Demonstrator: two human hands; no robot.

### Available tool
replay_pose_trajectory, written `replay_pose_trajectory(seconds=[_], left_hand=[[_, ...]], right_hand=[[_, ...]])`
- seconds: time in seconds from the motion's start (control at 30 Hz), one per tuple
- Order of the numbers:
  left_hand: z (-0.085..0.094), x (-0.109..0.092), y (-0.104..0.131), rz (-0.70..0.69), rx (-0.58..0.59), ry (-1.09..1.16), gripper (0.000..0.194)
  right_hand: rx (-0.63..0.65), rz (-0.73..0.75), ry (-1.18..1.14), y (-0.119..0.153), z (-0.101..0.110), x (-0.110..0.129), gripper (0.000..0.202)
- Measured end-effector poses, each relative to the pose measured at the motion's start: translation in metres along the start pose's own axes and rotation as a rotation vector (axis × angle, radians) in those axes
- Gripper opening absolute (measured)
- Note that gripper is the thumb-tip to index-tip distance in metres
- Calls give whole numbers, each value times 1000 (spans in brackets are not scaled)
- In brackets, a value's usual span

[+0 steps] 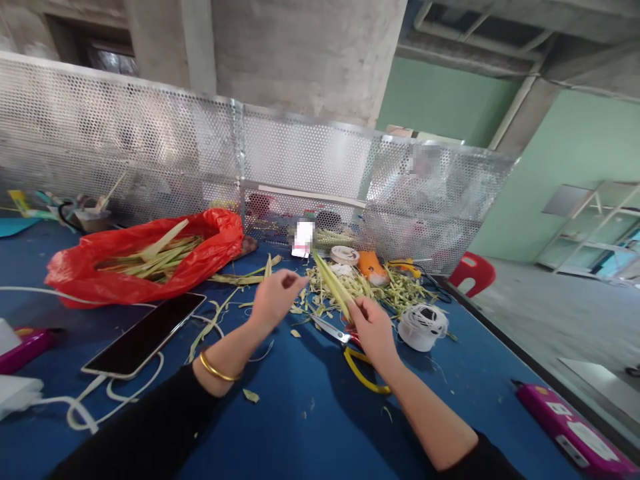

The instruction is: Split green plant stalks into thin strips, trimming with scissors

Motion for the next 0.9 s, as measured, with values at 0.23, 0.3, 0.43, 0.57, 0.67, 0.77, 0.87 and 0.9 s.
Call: replay_pose_trajectory(seconds=[0.23,0.3,0.43,0.57,0.67,0.77,0.87,0.9], left_hand=[[-62,4,39,325,260,489,22],[-61,5,37,324,262,505,13],[-60,1,34,304,306,500,4],[-55,-1,33,276,256,429,3],[-55,-2,32,214,246,353,10],[-54,1,30,169,234,268,9],[-50,3,26,161,203,321,9],[-48,4,25,174,189,361,10]], right_hand=[[35,237,272,18,-11,25,23],[108,104,67,17,-17,19,24],[288,-154,-329,18,-35,6,24],[296,-72,-289,15,-36,8,32],[173,25,-154,11,-24,9,36],[175,-30,-137,9,-22,5,32],[365,-169,-265,15,-36,1,32],[425,-205,-318,18,-40,1,32]])
Point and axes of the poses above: each hand's wrist, its own y-axis away from the middle knuckle, its own z-axis out of the back of the hand, x = y × z, the point moved 8 cm from there along -y, towards the middle knuckle, and after that the axes turned 5 degrees about y, right-handed, at the moved point
